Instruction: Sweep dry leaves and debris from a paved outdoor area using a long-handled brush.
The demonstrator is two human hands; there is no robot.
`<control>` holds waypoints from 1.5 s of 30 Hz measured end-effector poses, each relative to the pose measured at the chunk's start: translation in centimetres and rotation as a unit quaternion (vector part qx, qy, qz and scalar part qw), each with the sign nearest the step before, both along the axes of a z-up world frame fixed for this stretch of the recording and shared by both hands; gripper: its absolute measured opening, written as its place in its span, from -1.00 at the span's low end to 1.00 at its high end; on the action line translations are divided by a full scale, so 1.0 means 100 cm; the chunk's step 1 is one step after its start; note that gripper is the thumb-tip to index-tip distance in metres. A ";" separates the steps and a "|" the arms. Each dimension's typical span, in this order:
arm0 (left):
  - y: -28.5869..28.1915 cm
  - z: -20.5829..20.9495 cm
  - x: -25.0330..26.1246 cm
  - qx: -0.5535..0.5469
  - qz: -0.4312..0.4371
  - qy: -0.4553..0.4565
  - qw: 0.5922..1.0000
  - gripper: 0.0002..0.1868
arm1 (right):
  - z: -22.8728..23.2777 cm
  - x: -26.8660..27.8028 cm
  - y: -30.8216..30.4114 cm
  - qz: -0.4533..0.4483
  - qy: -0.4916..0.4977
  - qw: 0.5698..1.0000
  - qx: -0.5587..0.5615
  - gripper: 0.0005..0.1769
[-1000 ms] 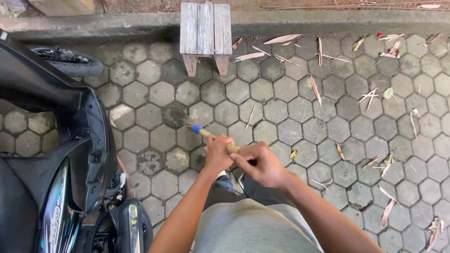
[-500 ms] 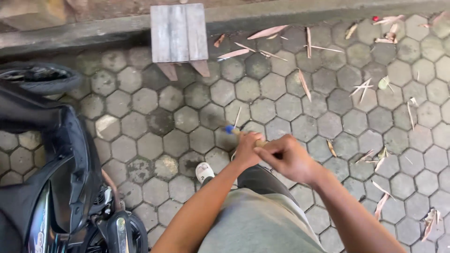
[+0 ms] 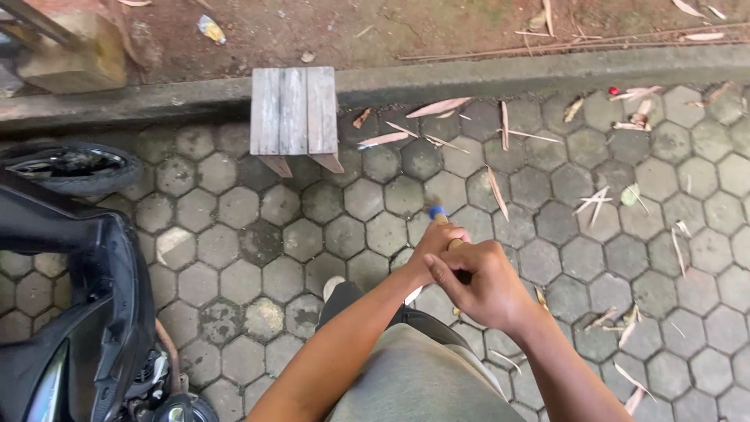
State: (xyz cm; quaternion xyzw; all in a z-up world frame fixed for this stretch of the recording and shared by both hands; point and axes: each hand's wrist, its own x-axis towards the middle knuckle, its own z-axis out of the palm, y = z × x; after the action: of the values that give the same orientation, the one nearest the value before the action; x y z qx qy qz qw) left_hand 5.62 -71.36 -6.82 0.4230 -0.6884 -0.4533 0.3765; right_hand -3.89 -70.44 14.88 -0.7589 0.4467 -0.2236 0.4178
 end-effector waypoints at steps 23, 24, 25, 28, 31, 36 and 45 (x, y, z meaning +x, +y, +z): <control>-0.222 -0.098 0.177 -0.026 0.145 -0.127 0.981 -0.77 | -0.148 0.145 -0.215 -0.127 -0.056 0.990 -0.001 -0.59; -0.224 -0.108 0.178 -0.009 0.140 -0.144 0.980 -0.72 | -0.157 0.148 -0.215 -0.124 -0.046 0.991 0.010 -0.59; -0.228 -0.104 0.167 -0.005 0.132 -0.139 0.981 -0.72 | -0.151 0.143 -0.218 -0.131 -0.041 0.990 0.012 -0.59; -0.233 -0.103 0.134 0.101 0.086 -0.160 0.978 -0.69 | -0.131 0.130 -0.225 -0.127 -0.017 0.992 0.011 -0.59; -0.242 -0.111 0.093 0.095 -0.003 -0.094 0.991 -0.81 | -0.104 0.117 -0.237 -0.139 0.031 0.990 -0.014 -0.57; -0.267 -0.074 0.042 -0.082 -0.115 0.060 0.988 -0.80 | -0.062 0.098 -0.259 -0.203 0.077 0.975 -0.050 -0.64; -0.292 0.002 0.108 0.089 -0.056 -0.097 0.990 -0.78 | -0.041 0.090 -0.269 -0.227 -0.019 0.974 0.018 -0.55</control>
State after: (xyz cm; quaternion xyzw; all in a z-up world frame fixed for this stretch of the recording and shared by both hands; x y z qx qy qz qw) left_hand 16.38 -100.57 -6.57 0.4576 -0.7012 -0.4896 0.2432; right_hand 5.14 -97.35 10.74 -0.6257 0.6029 -0.3188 0.3787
